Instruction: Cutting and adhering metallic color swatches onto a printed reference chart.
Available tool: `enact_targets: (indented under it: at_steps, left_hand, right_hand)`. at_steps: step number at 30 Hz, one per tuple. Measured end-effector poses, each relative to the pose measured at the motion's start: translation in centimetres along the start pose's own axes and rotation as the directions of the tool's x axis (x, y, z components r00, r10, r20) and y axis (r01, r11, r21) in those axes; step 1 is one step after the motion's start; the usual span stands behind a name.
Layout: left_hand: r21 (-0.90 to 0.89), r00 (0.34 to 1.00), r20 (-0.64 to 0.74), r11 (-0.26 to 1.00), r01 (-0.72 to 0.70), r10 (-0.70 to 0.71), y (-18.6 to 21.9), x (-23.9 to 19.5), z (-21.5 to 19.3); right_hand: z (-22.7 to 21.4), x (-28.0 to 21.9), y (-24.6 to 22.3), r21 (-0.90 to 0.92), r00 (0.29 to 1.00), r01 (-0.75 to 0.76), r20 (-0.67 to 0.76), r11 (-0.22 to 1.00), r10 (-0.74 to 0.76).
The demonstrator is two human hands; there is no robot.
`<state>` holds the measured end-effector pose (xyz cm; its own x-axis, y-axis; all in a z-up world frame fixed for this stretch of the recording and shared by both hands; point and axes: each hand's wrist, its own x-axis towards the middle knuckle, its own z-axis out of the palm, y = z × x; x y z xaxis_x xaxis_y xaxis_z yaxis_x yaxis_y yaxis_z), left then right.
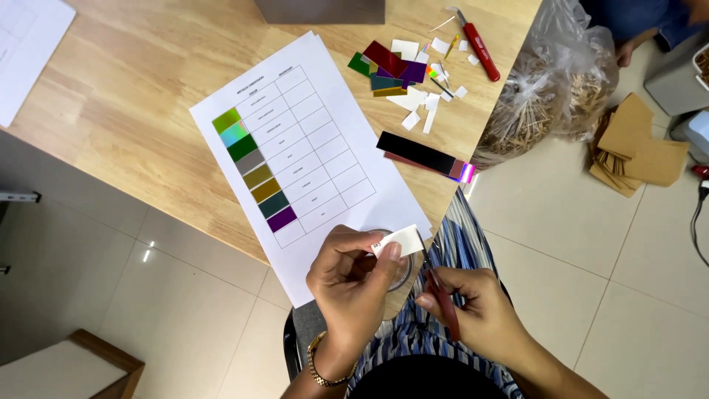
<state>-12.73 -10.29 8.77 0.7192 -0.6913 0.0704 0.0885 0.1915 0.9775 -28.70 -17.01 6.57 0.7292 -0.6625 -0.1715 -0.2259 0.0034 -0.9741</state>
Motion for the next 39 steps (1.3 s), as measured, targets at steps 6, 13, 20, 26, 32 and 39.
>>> enact_targets:
  at_steps: [6, 13, 20, 26, 32, 39]
  left_hand:
    - [0.085, 0.998, 0.039, 0.995, 0.054, -0.058, 0.0, 0.7, 0.0]
    - [0.052, 0.997, 0.046, 0.997, 0.059, -0.061, -1.0, 2.0, 0.6]
    - [0.029, 0.993, 0.03, 0.994, 0.109, -0.11, -1.8, 4.0, 1.3]
    - [0.046, 0.993, 0.001, 0.992, 0.118, -0.118, -3.2, 5.8, 0.9]
    - [-0.009, 0.981, 0.027, 0.982, 0.191, -0.191, -2.5, 7.7, -0.9]
    - [0.001, 0.959, 0.22, 0.983, 0.184, -0.18, -1.9, 8.5, -1.6]
  right_hand:
    - [-0.2, 0.5, 0.2, 0.047, 1.0, -0.004, 0.01, 0.999, 0.004]
    - [-0.7, 2.0, 0.6, 0.063, 1.0, -0.014, -0.005, 0.998, 0.015]
    - [-1.0, 3.8, 1.3, 0.076, 0.994, -0.084, -0.059, 0.994, 0.088]
    - [-1.6, 6.1, 1.0, 0.043, 0.993, -0.106, -0.054, 0.993, 0.108]
    - [-2.4, 7.0, -0.2, -0.356, 0.974, 0.104, -0.153, 0.929, -0.167]
    - [-3.1, 6.6, -1.5, -0.627, 0.901, 0.186, -0.197, 0.756, -0.386]
